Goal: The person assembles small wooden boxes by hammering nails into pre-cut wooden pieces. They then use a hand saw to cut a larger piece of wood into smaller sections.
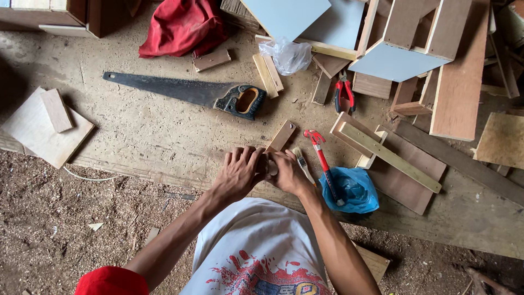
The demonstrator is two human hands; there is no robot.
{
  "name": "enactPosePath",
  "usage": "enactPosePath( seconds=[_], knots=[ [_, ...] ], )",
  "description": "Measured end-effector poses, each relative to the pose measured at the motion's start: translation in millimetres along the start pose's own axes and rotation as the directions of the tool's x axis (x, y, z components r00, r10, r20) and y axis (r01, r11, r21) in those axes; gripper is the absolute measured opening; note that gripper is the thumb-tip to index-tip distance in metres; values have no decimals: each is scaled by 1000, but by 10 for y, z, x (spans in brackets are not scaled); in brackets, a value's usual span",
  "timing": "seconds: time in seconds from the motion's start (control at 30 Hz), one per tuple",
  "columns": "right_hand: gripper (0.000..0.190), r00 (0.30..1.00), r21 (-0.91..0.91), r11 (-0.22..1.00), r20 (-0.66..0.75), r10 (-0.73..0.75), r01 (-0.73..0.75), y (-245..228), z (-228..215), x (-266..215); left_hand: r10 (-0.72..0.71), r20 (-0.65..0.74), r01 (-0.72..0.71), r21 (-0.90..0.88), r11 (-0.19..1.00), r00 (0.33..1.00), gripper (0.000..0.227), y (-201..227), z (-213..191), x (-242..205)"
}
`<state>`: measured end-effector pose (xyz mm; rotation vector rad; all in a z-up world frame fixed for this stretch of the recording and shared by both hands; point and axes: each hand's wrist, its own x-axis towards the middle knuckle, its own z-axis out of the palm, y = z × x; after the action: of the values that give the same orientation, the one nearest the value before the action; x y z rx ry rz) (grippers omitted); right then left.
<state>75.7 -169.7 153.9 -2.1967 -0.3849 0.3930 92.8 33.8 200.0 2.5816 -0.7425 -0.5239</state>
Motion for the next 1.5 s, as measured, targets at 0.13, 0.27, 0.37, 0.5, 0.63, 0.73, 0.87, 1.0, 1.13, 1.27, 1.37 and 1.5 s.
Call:
enactPosePath(
  seconds=[0.13, 0.27, 0.37, 0.5, 0.63, 0.73, 0.87, 1.0, 1.13, 1.27, 1.37, 1.5],
  knots=[
    [64, 998, 9, 999, 43, 51, -52, 29, 22, -15, -2, -10, 2, -30, 1000, 1000, 74, 15, -9, -7],
    [63, 998, -6, 998, 16, 65, -65, 64, 61, -67, 0, -60, -5, -85, 996, 998, 72, 54, 4, -14],
    [65, 999, -2, 999, -31, 32, -32, 78, 91, -60, -10, -48, 5, -105, 994, 999, 74, 43, -3, -11],
    [62, 998, -7, 998, -5, 70, -70, 107, 125, -90, 5, -47, -10, -99, 995, 999, 72, 30, 11, -11],
    [63, 999, -7, 999, -34, 32, -32, 161, 135, -82, 12, -51, -18, -106, 994, 999, 70, 30, 10, 13],
    [58, 999, -2, 999, -28, 38, -38, 192, 168, -100, 19, -58, -25, -95, 995, 998, 71, 38, 1, 3],
    [54, 999, -7, 999, -41, 35, -35, 229, 197, -124, 26, -63, -31, -89, 996, 998, 70, 50, -25, 2],
    [66, 988, -16, 998, -140, -66, 65, 217, 200, -120, 17, -65, -21, -55, 998, 998, 71, 60, -38, 3],
    [62, 997, 0, 1000, -78, 2, -2, 150, 165, -90, -11, -39, 8, -55, 998, 999, 72, 53, -32, -4],
    [62, 998, 6, 1000, -54, 16, -16, 108, 120, -65, -2, -17, 1, -35, 999, 1000, 71, 21, 4, 38],
    [64, 998, 16, 1000, -55, 9, -8, 109, 131, -44, 5, -12, -5, 32, 999, 1000, 71, 8, 37, 44],
    [67, 998, -2, 1000, -60, -7, 7, 150, 166, -51, 39, -64, -43, -57, 997, 997, 67, 13, 41, 1]
  ],
)
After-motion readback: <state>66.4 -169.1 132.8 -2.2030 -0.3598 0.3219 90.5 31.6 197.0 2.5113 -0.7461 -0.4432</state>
